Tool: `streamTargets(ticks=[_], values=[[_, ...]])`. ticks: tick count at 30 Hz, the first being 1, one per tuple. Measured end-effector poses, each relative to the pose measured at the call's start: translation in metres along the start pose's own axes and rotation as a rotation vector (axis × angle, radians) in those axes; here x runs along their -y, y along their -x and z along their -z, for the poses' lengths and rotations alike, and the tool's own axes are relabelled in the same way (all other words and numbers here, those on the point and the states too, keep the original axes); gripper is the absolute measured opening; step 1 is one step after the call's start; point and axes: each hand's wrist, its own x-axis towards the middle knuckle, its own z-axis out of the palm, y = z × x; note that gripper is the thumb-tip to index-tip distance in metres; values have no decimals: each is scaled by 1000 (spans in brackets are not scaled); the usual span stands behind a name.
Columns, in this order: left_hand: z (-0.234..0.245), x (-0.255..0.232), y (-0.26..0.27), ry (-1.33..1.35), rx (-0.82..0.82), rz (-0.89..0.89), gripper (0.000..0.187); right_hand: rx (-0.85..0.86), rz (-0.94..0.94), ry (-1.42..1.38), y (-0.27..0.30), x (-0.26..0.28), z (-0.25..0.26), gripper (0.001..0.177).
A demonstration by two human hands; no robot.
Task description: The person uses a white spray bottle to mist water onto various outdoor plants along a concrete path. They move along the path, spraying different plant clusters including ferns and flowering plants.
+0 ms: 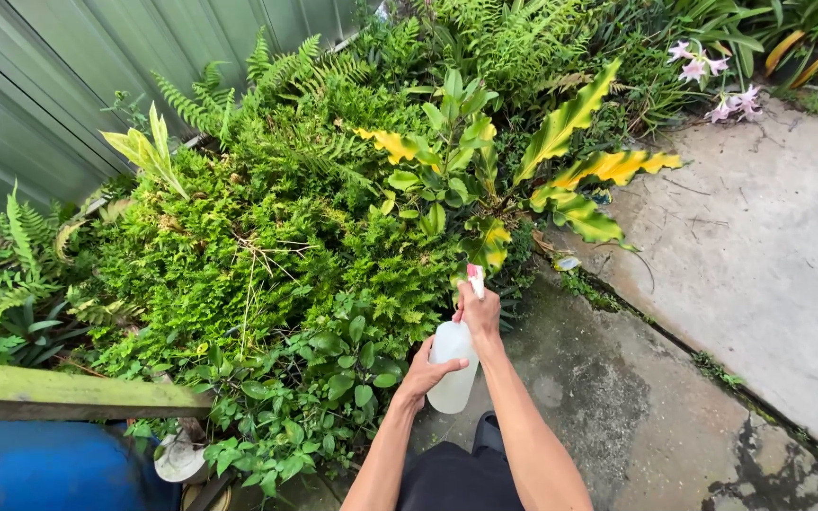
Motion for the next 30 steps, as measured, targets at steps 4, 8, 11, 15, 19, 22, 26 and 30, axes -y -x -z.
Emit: streamTargets(ticks=[4, 8, 11, 15, 19, 22, 26, 30], values=[[7, 8, -4, 0, 1, 13, 95, 24, -91, -156, 3, 3, -5, 29], [10, 11, -6, 1, 6, 31, 96, 41, -108, -170, 2, -3, -9, 27], [9, 10, 2, -39, 16, 52, 95, -5, -119, -31, -1, -17, -6, 29], [-1, 3, 5, -50, -29, 40, 99, -37, -93, 15, -14, -33, 0, 35], [-19, 8, -5, -25, -76, 55, 97, 37, -153, -132, -24, -21, 12, 18], [-42, 2, -8, -16, -79, 47, 97, 129, -84, -144, -30, -3, 29, 25], [-72, 3, -17, 2, -119, 25, 96, 136, 7, -26, -56, -15, 47, 28], [-92, 14, -29, 37, -175, 24, 99, 170, -37, 11, -66, -9, 64, 27]])
